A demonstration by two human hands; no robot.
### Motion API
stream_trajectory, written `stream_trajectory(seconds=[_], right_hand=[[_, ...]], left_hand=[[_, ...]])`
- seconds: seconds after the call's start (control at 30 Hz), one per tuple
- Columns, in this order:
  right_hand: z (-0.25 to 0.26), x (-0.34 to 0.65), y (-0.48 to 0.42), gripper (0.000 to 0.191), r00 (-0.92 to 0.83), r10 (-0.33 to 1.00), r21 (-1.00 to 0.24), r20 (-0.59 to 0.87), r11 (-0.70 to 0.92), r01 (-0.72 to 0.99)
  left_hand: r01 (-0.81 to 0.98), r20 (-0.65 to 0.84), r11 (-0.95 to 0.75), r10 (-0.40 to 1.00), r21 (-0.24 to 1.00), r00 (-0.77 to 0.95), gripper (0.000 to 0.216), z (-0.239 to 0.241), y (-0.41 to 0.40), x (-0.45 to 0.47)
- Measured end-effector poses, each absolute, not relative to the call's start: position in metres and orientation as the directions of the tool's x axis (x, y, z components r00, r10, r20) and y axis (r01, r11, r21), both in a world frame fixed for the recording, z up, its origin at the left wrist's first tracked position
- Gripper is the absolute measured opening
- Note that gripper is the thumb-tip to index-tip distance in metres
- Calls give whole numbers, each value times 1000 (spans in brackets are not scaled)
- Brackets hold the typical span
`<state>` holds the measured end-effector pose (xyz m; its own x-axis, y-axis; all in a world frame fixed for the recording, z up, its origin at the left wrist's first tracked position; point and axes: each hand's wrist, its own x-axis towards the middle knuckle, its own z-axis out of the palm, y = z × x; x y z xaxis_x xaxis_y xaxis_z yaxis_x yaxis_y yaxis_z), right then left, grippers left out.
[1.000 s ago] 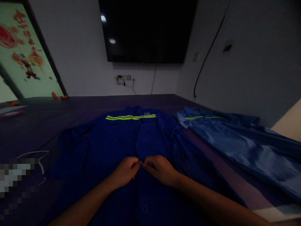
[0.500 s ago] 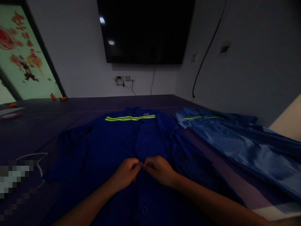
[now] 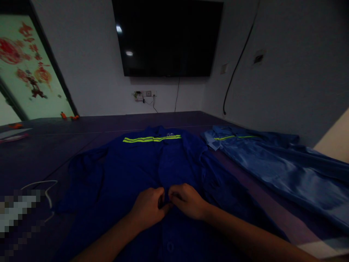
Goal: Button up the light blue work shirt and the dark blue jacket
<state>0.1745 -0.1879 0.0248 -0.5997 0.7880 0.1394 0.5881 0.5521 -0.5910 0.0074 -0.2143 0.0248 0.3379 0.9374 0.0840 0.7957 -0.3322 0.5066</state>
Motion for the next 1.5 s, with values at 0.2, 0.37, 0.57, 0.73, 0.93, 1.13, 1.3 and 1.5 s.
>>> stream_trajectory(seconds=[0.2,0.37,0.57,0.73,0.93,1.13,1.3,1.5], right_hand=[[27,175,-190,15,-613,771,-563,174,589,580],[20,175,-185,19,-587,773,-635,241,583,506],[19,175,-182,48,-609,746,-581,269,630,515],[23,176,-183,29,-707,668,-470,232,713,521],[20,175,-181,23,-663,714,-435,223,682,588],[21,175,-182,18,-624,758,-447,193,634,632],[21,174,-183,18,-624,756,-442,201,638,631],[22,174,-183,16,-629,752,-456,198,638,620]], left_hand=[[821,81,-339,937,459,341,20,23,-212,8],[831,87,-328,942,449,325,20,25,-213,9],[833,89,-341,937,436,337,22,25,-213,9],[835,113,-343,938,430,328,21,24,-212,8],[843,110,-298,954,449,278,23,25,-212,8],[835,83,-253,966,489,244,20,24,-211,10],[828,76,-223,974,514,215,20,21,-210,10],[823,77,-211,977,527,201,19,19,-208,10]])
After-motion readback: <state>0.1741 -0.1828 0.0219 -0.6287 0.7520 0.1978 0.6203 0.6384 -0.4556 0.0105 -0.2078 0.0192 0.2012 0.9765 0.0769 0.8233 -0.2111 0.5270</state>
